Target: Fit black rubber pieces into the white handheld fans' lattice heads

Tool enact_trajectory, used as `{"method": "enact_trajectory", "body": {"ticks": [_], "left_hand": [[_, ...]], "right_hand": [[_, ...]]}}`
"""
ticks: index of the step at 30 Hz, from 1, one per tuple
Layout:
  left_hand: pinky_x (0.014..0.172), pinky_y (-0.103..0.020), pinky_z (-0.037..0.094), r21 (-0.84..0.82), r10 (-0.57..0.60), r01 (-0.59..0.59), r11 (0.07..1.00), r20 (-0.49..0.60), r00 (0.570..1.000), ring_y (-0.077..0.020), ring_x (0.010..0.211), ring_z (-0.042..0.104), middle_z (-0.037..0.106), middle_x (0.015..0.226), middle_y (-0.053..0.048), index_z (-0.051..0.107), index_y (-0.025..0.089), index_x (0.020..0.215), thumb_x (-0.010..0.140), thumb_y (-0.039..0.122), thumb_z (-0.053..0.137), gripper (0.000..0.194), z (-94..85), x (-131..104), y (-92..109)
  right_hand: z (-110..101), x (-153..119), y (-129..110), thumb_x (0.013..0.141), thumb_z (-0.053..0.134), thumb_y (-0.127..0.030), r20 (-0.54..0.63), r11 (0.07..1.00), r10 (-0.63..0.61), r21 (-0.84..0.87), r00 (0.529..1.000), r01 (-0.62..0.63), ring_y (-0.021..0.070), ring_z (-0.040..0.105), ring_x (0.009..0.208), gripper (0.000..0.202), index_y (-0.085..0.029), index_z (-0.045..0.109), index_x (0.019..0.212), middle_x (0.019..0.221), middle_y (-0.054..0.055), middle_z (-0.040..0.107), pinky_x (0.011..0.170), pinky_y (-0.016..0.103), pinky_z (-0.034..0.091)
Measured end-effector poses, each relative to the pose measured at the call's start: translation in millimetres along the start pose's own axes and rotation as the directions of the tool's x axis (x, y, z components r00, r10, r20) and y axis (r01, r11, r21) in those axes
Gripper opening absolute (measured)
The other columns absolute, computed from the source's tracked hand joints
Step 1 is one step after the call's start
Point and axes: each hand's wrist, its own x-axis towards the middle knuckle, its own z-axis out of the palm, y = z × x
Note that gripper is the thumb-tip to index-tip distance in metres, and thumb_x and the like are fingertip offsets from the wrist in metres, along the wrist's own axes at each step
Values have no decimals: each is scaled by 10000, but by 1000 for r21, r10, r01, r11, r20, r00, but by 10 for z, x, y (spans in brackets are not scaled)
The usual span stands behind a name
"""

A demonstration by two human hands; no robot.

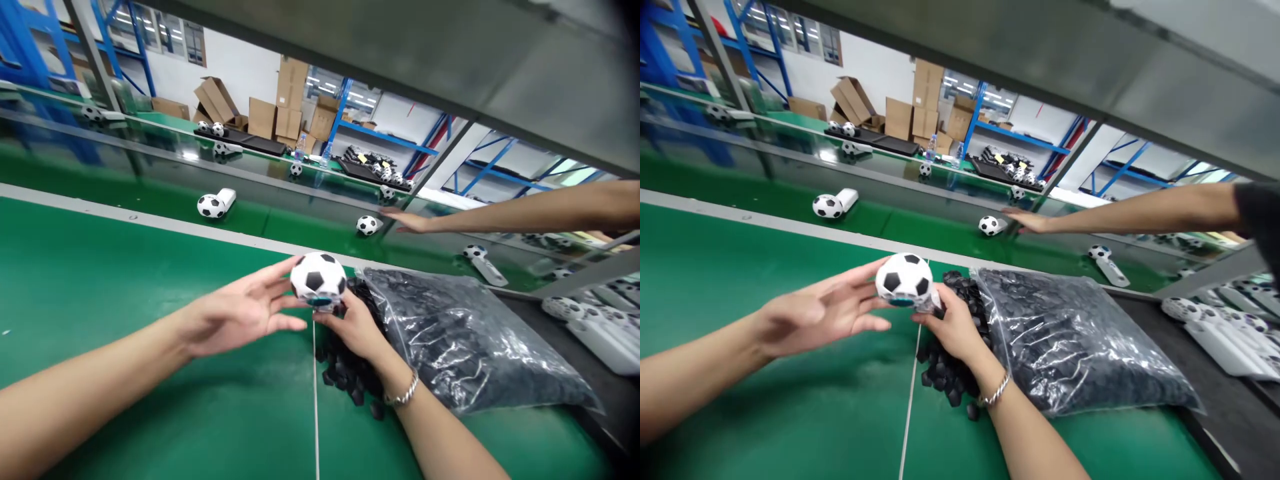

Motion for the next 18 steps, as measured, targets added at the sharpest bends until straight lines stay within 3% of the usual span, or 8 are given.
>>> {"method": "enact_trajectory", "body": {"ticks": [4,8,10,12,14,16,18], "left_hand": [[1012,-478,280,65,-55,47,997,130,990,-327,1305,200,183,1450,0,245,376,1341,526,439,763,968,201,-112,65],[1026,-472,238,83,-60,41,996,246,968,-287,1340,73,92,1468,64,332,428,1288,582,439,752,821,320,-188,124],[1017,-466,256,91,-86,63,994,266,960,-289,1339,78,84,1467,82,386,428,1258,588,375,765,772,346,-226,139],[1005,-463,280,74,-89,69,995,302,949,-306,1331,122,121,1463,65,396,410,1260,603,333,763,757,338,-269,137],[989,-458,305,52,-61,45,998,346,936,-320,1315,181,188,1453,29,390,382,1276,635,314,746,736,298,-301,118],[982,-451,314,54,-79,63,997,380,921,-323,1277,275,305,1410,-21,421,336,1270,642,315,741,705,227,-298,68],[981,-438,311,87,-193,172,981,405,894,-311,1208,386,432,1323,-59,480,288,1231,583,296,780,714,127,-243,-46]], "right_hand": [[96,-52,-60,677,684,-327,148,900,121,400,982,-171,190,567,962,356,-202,578,992,1022,46,628,878,373,429],[173,-149,-145,623,723,-395,316,666,152,667,937,-333,196,573,962,463,-229,554,1021,1012,44,618,893,387,410],[172,-187,-175,560,743,-462,439,543,146,713,887,-443,221,568,979,556,-212,555,1019,1014,66,610,899,408,397],[147,-215,-183,474,764,-510,536,444,157,712,829,-544,224,583,928,628,-191,569,979,959,72,616,865,399,417],[110,-236,-176,396,780,-530,569,379,162,718,806,-583,187,600,790,661,-195,571,926,868,46,620,751,345,465],[74,-253,-173,371,780,-543,550,351,135,751,824,-559,151,584,684,649,-205,561,881,793,19,612,648,293,473],[35,-257,-190,425,769,-537,494,353,114,791,862,-500,149,583,700,603,-205,554,880,783,14,604,658,288,475]]}}
